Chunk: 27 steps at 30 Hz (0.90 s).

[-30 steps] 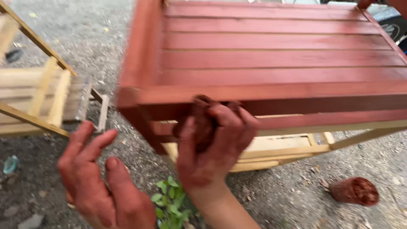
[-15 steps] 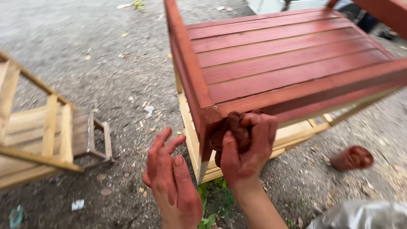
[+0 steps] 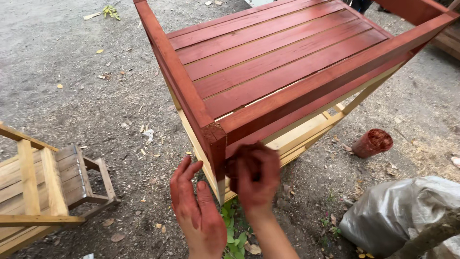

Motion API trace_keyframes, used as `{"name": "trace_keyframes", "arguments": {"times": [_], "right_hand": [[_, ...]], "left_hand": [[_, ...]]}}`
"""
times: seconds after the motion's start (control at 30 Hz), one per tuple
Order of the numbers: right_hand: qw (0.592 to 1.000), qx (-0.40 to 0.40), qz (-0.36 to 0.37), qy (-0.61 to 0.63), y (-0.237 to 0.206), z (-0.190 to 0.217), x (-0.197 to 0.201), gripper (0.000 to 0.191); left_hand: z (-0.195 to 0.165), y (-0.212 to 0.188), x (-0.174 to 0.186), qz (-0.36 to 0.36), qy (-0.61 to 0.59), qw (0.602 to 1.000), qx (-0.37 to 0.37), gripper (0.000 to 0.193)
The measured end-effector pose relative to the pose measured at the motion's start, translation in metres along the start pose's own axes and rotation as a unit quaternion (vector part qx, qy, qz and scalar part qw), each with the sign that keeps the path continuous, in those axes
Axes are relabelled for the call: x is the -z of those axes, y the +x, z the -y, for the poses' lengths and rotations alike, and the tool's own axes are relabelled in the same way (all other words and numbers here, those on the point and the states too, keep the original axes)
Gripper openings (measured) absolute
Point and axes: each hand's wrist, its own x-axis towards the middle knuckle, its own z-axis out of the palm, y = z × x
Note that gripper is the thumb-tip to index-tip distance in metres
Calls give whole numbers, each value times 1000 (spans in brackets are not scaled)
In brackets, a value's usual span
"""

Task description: The person wipes the surface of a reddish-brown wooden shelf unit using a cloth. They move the cloth across the slats and frame, occasionally dipping it into a container to reapply liquid.

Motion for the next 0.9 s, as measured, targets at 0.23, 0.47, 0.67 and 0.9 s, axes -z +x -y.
{"name": "trace_keyframes", "arguments": {"times": [0.23, 0.47, 0.67, 0.9], "right_hand": [[999, 30, -16, -39, -26, -12, -26, 30], [989, -116, 57, -67, -16, 0, 2, 22], [998, -62, -4, 33, 35, 54, 21, 22], [996, 31, -14, -80, 58, 90, 5, 25]], "left_hand": [[14, -4, 0, 21, 23, 999, -12, 37], [5, 0, -2, 24, 12, 999, -29, 38], [-4, 1, 5, 1, 5, 999, -44, 37], [-11, 4, 15, -21, 25, 998, -48, 37]]}}
